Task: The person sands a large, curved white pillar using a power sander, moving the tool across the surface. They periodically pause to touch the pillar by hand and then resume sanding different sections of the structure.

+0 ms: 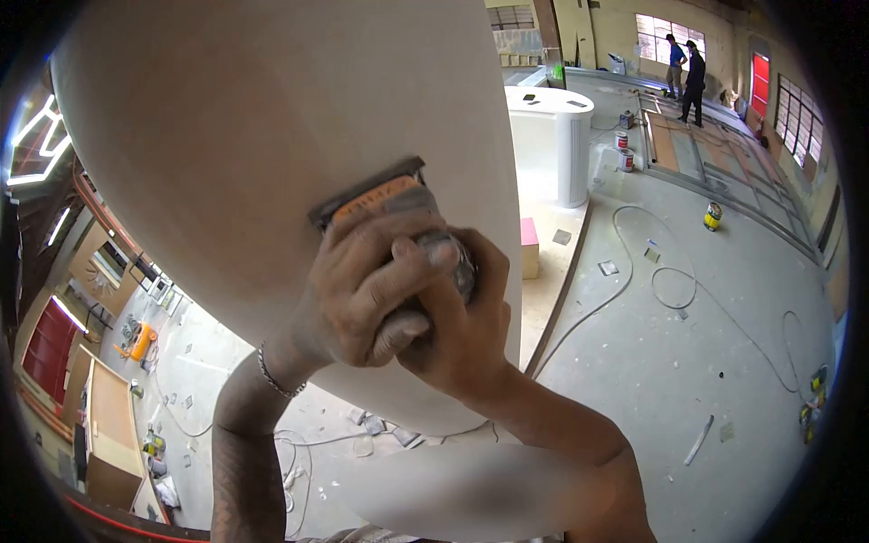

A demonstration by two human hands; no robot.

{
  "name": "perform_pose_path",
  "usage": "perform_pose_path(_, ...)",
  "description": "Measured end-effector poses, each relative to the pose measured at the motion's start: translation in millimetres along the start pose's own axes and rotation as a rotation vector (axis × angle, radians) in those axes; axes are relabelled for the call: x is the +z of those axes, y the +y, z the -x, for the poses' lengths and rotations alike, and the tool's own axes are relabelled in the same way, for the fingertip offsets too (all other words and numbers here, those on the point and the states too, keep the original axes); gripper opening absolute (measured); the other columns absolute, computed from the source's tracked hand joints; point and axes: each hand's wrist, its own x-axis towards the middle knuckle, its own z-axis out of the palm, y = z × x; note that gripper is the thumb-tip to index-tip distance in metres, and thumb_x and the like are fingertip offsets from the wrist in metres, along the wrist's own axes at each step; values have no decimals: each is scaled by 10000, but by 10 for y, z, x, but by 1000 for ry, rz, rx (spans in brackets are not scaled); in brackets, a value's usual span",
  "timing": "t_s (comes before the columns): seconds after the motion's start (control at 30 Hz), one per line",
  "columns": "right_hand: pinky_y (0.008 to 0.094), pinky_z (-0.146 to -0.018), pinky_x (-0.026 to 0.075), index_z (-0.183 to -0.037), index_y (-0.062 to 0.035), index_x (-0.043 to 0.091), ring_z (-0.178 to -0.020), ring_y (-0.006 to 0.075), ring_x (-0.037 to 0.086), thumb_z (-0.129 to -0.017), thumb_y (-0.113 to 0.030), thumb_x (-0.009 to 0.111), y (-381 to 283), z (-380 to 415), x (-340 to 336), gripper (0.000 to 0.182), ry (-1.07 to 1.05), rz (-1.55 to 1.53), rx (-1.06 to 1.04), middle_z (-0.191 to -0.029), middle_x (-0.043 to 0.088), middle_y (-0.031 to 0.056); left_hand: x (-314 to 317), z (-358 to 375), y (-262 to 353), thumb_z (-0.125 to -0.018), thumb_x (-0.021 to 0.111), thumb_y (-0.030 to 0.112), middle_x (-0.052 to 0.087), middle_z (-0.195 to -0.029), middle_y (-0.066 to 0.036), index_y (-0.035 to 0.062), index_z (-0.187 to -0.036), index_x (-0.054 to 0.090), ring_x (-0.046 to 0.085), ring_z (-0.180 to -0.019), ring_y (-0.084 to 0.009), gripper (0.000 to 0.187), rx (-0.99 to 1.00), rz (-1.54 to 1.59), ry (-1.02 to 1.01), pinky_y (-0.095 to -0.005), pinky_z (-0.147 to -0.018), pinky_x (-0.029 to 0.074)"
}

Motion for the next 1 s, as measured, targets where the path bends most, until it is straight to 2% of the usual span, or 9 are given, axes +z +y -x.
perform_pose_path(0.3, 416, -817, 625, -1307, -209, 657, -1189, 367, 586, -698, -227, 868, 70, 352, 33, 644, 5, -59, -18, -1360, 442, 197, 221, 288, 238, -913, 632, 432, 644, -1247, -140, 223, -1333, 626, 653, -1164, -313, 469, -113, 27, 42, -476, -1041, 487)
perform_pose_path(0.4, 413, -820, 625, -1327, -229, 657, -1208, 362, 568, -691, -226, 867, -8, 88, -34, 669, -27, -74, 9, -1364, 432, 192, 119, 195, 94, -1061, 400, 545, 652, -1267, -208, 205, -1417, 503, 670, -1141, -358, 503, -67, 4, 39, -516, -1027, 439)
perform_pose_path(0.5, 417, -810, 626, -1352, -260, 642, -1208, 367, 563, -694, -224, 863, -86, -253, -87, 695, -49, -88, 7, -1362, 428, 192, -111, -8, -29, -1065, 382, 549, 651, -1271, -214, 199, -1427, 502, 664, -1139, -367, 517, -88, -49, 22, -512, -1027, 435)
perform_pose_path(0.53, 422, -796, 628, -1361, -277, 633, -1196, 372, 570, -697, -221, 860, -104, -363, -92, 704, -42, -112, 3, -1358, 430, 192, -152, -85, -92, -1035, 470, 492, 660, -1181, -142, 118, -1389, 598, 657, -1130, -362, 530, -30, -76, 105, -489, -1030, 458)
perform_pose_path(0.6, 435, -767, 633, -1371, -299, 618, -1174, 380, 583, -714, -219, 847, -155, -574, -113, 700, -33, -140, -14, -1339, 445, 192, -221, -222, -239, -1043, 460, 496, 671, -1180, -146, 71, -1383, 591, 659, -1123, -359, 559, 39, -54, 205, -495, -1026, 458)
perform_pose_path(0.7, 478, -832, 591, -1421, -191, 542, -1186, 417, 550, -718, -148, 815, -232, -890, -88, 755, 48, -106, -119, -1307, 514, 208, -363, -386, -333, -1066, 437, 478, 684, -1209, -162, -8, -1371, 577, 672, -1077, -339, 590, 41, -8, 320, -460, -987, 477)
perform_pose_path(0.8, 495, -842, 570, -1448, -130, 496, -1164, 422, 545, -715, -100, 798, -289, -1229, -16, 794, 105, -71, -177, -1257, 569, 197, -537, -568, -455, -1068, 445, 452, 682, -1231, -169, -11, -1389, 565, 685, -1046, -325, 577, 25, 5, 419, -419, -937, 493)
perform_pose_path(0.9, 495, -856, 562, -1449, -121, 492, -1164, 421, 543, -716, -100, 798, -304, -1555, 9, 795, 154, -57, -211, -1263, 569, 196, -866, -861, -788, -1098, 415, 381, 658, -1155, -127, -63, -1462, 443, 650, -1009, -226, 575, 169, 15, 330, -341, -885, 504)
perform_pose_path(1.0, 495, -869, 554, -1450, -112, 488, -1164, 421, 541, -717, -100, 797, -330, -1871, 14, 796, 191, -58, -236, -1268, 569, 196, -877, -1092, -678, -1110, 398, 384, 637, -1118, -89, -74, -1506, 386, 617, -1005, -167, 606, 42, 284, 397, -296, -881, 499)
